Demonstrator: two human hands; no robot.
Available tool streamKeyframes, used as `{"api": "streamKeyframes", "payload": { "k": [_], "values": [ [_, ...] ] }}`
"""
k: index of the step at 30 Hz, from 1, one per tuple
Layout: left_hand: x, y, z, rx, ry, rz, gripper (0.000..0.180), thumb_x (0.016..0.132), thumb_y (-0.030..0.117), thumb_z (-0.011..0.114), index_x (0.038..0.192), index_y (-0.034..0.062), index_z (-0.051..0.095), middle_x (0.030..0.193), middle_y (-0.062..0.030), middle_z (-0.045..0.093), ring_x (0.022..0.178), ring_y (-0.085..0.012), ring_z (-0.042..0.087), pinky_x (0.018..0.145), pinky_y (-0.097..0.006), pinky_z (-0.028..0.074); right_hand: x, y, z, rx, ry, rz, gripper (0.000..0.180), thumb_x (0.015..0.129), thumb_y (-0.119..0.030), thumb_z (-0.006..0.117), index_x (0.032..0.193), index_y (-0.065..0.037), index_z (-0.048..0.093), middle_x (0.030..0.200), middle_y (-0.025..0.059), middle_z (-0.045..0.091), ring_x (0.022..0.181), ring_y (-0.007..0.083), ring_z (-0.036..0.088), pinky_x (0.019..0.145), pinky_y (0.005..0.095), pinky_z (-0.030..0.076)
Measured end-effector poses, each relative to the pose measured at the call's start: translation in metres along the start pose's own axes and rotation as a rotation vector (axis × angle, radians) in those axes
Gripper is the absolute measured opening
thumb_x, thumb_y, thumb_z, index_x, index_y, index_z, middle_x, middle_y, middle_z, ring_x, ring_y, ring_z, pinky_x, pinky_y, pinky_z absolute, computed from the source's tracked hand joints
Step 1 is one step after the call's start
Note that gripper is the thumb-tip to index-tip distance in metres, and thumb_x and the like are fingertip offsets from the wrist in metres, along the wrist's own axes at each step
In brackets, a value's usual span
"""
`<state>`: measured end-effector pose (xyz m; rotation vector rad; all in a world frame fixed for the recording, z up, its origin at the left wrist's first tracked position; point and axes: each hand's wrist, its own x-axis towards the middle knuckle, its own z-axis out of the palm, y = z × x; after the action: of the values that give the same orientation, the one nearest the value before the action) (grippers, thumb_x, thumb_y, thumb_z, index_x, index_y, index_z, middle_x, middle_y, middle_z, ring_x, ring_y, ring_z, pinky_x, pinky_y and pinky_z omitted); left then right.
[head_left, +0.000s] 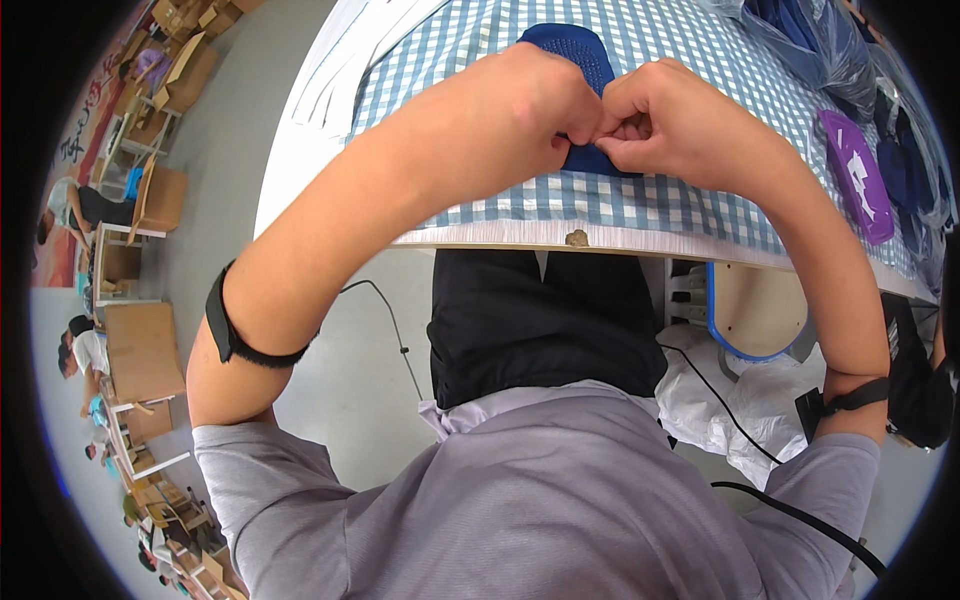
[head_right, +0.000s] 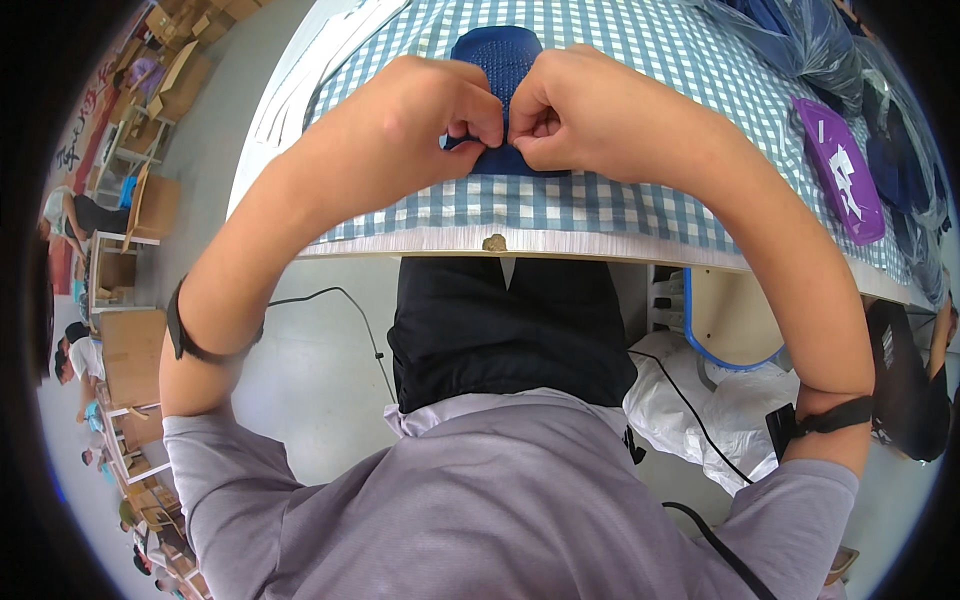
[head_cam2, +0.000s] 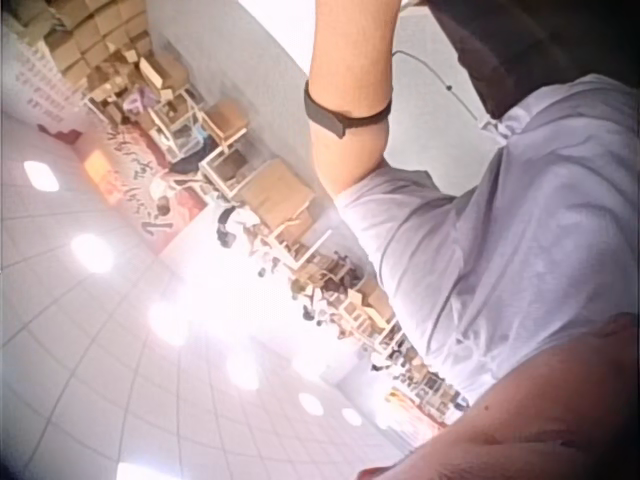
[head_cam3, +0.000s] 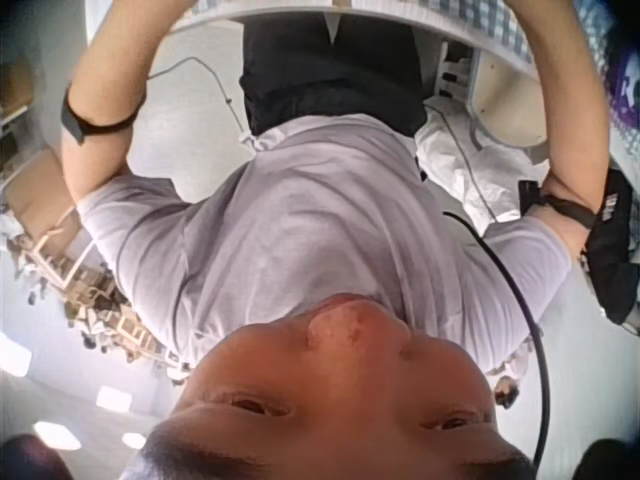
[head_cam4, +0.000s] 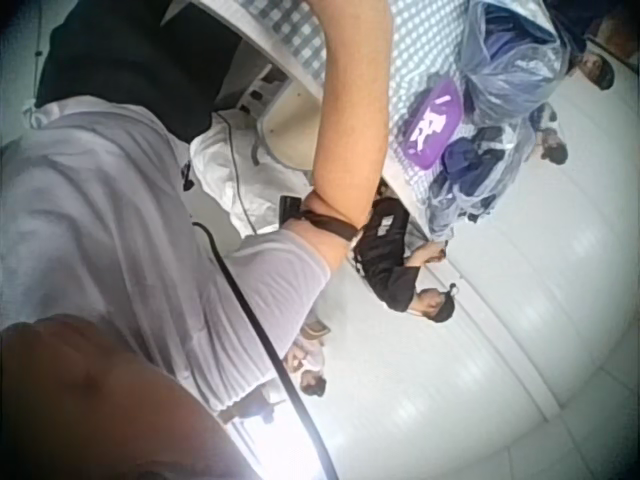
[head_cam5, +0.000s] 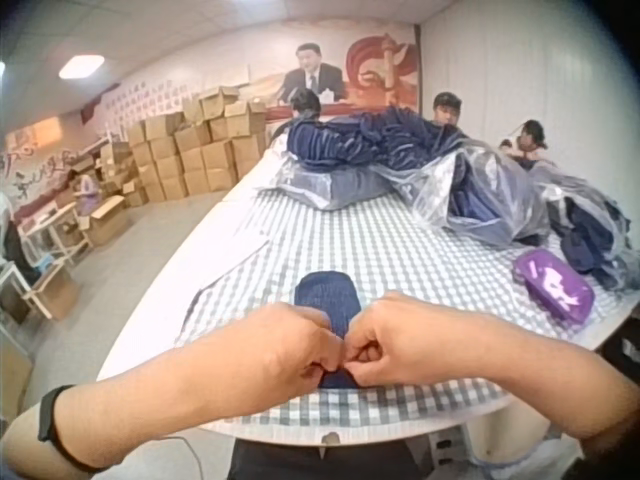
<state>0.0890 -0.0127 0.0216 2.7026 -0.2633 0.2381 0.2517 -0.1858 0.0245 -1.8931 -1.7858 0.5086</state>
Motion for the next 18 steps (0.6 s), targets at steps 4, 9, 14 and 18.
{"api": "streamKeyframes", "payload": {
  "k": [4, 9, 14, 18],
  "values": [
    [-0.012, 0.015, 0.009, 0.105, 0.075, 0.084, 0.019, 0.081, -0.001, 0.079, 0.1, 0.0003, 0.079, 0.096, -0.0126, 0.075, 0.085, -0.035, 0.074, 0.076, -0.043, 0.062, -0.003, 0.003, 0.0, -0.002, 0.037, -0.013, 0.012, 0.086, -0.004, 0.075, 0.084, 0.008, 0.075, 0.065, 0.0151, 0.065, 0.057, 0.0201, 0.059, 0.059, 0.035, 0.05],
    [-0.018, 0.016, 0.016, 0.144, 0.102, 0.082, 0.019, 0.083, 0.003, 0.079, 0.102, 0.0017, 0.078, 0.095, -0.0115, 0.073, 0.089, -0.0344, 0.073, 0.078, -0.044, 0.062, -0.005, 0.003, 0.001, -0.014, -0.003, 0.023, 0.009, 0.086, -0.001, 0.078, 0.093, 0.005, 0.077, 0.074, 0.0088, 0.067, 0.067, 0.0161, 0.062, 0.064, 0.0321, 0.052],
    [-0.016, 0.013, 0.022, 0.149, 0.129, 0.098, 0.023, 0.08, 0.001, 0.076, 0.103, 0.0017, 0.076, 0.095, -0.0119, 0.072, 0.089, -0.0351, 0.072, 0.079, -0.045, 0.062, -0.019, 0.014, 0.017, -0.197, 0.246, -0.361, 0.008, 0.084, -0.006, 0.08, 0.087, -0.001, 0.075, 0.082, 0.0086, 0.068, 0.076, 0.0234, 0.068, 0.066, 0.0374, 0.056],
    [-0.012, 0.009, 0.022, 0.139, 0.117, 0.109, 0.022, 0.078, 0.002, 0.076, 0.1, 0.0009, 0.076, 0.093, -0.0132, 0.072, 0.088, -0.0364, 0.072, 0.079, -0.046, 0.062, -0.029, 0.012, 0.013, -0.495, 0.258, -0.686, 0.014, 0.083, -0.01, 0.083, 0.084, -0.008, 0.069, 0.09, 0.005, 0.066, 0.088, 0.0244, 0.069, 0.071, 0.0387, 0.057]
  ]
}}
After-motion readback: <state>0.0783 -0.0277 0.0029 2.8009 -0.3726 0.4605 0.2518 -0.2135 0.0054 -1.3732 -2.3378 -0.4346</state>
